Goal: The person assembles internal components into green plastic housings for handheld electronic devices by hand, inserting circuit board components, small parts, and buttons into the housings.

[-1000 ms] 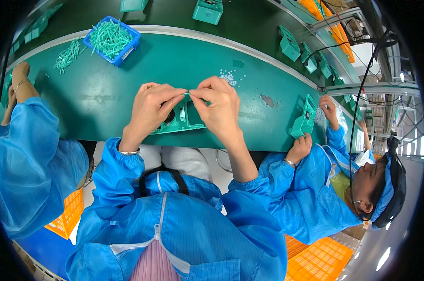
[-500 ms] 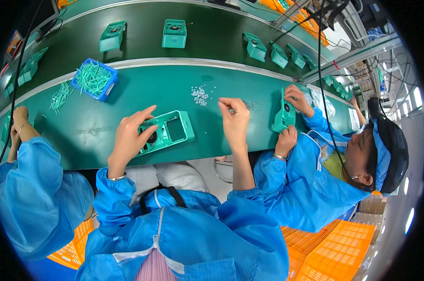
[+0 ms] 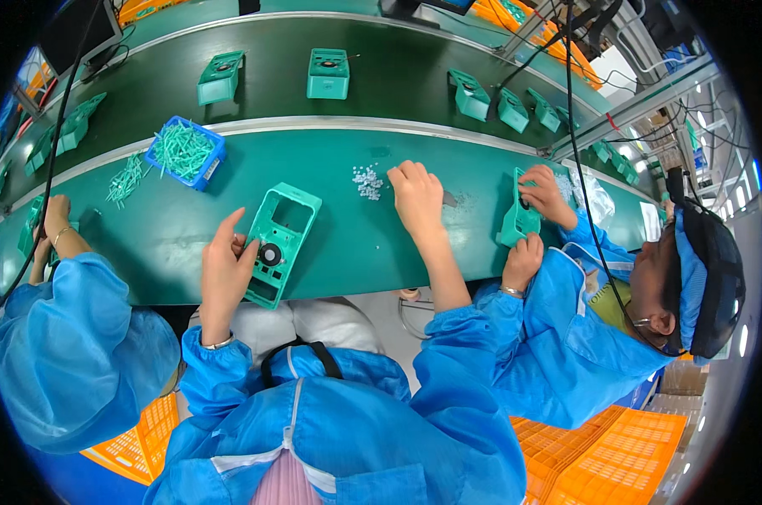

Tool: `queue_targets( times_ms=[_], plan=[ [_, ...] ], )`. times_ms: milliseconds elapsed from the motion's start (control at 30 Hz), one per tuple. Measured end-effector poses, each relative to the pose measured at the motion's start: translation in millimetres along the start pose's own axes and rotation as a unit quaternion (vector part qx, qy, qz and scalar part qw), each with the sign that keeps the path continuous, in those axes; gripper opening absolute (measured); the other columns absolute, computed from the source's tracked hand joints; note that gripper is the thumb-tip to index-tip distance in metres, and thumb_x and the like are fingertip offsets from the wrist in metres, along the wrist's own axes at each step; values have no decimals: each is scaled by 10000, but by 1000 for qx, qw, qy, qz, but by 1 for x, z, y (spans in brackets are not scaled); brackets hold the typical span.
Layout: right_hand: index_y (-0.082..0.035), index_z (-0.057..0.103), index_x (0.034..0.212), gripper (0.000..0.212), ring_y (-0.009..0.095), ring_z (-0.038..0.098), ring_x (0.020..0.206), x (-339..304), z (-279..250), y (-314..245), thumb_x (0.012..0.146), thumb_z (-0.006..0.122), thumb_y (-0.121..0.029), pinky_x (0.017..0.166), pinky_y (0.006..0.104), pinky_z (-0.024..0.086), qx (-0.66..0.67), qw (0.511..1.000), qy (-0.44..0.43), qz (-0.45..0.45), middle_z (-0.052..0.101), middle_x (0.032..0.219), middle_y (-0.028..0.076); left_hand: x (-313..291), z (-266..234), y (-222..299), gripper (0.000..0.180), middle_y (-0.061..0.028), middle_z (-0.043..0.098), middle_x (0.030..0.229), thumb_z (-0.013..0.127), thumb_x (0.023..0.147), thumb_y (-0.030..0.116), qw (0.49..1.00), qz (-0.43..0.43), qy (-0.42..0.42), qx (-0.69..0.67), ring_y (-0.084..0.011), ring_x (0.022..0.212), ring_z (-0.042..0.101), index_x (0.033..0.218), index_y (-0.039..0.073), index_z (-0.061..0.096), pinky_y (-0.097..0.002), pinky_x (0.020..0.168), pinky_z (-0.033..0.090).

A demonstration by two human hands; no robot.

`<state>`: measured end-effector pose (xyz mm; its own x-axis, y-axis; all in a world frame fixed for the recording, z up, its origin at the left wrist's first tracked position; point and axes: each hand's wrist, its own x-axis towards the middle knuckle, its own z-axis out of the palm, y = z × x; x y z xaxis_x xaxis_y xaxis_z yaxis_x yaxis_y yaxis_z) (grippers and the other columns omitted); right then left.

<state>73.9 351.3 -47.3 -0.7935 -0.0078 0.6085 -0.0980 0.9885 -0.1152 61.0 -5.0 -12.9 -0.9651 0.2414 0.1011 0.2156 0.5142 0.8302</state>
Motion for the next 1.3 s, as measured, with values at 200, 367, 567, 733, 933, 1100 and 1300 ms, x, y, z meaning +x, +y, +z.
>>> queue_targets(
  times_ms=[200, 367, 567, 733, 933, 1100, 1300],
  plan=[
    [-131, 635, 808, 43, 217, 649, 837, 5, -8, 0, 794, 668, -106, 651, 389, 510, -155, 983, -33, -96, 594, 841, 20, -10, 1, 7, 669, -158, 745, 902, 768, 896, 3, 998, -51, -12, -38, -188, 750, 726, 1519, 32, 523, -342, 673, 558],
    [-94, 685, 845, 57, 252, 671, 838, 2, -8, -3, 823, 726, -61, 645, 387, 540, -128, 991, -38, -21, 628, 855, 42, -21, -12, -11, 796, -184, 751, 1060, 752, 874, -34, 977, -48, -96, -185, -252, 926, 753, 1594, 40, 420, -378, 793, 609],
    [-10, 752, 928, 37, 292, 705, 798, 3, -65, -107, 894, 759, 4, 685, 387, 553, 247, 962, 9, 117, 715, 895, 144, -24, -8, -12, 809, -166, 718, 1177, 717, 859, -112, 962, -76, -103, -240, -201, 1029, 712, 1599, 45, 432, -340, 869, 622],
    [-58, 774, 892, 120, 261, 674, 764, -6, -37, -180, 796, 831, -13, 638, 382, 527, 290, 957, -11, -4, 688, 845, 69, -24, 23, -8, 737, -140, 721, 1132, 729, 857, -84, 971, -53, -38, -230, -191, 991, 720, 1547, 45, 506, -325, 829, 628],
    [-55, 784, 885, 97, 236, 636, 729, -2, -14, -187, 800, 825, -35, 629, 377, 457, 193, 980, 3, -52, 677, 817, 40, -27, 31, -12, 717, -128, 731, 1113, 743, 851, -68, 965, -50, -11, -258, -191, 972, 724, 1525, 42, 526, -318, 787, 634],
    [-79, 772, 911, 128, 202, 616, 728, -2, -11, -188, 789, 808, -78, 613, 372, 397, 141, 986, 8, -86, 642, 798, 9, -27, 31, -13, 713, -119, 731, 1110, 746, 847, -68, 960, -45, -17, -277, -195, 970, 725, 1518, 52, 537, -315, 761, 633],
    [-76, 775, 947, 150, 205, 618, 734, -2, -14, -189, 798, 794, -78, 625, 375, 393, 125, 987, -5, -99, 638, 816, 6, -26, 30, -14, 703, -112, 727, 1104, 757, 841, -66, 961, -41, -14, -274, -192, 970, 725, 1503, 55, 554, -310, 758, 631]
  ],
)
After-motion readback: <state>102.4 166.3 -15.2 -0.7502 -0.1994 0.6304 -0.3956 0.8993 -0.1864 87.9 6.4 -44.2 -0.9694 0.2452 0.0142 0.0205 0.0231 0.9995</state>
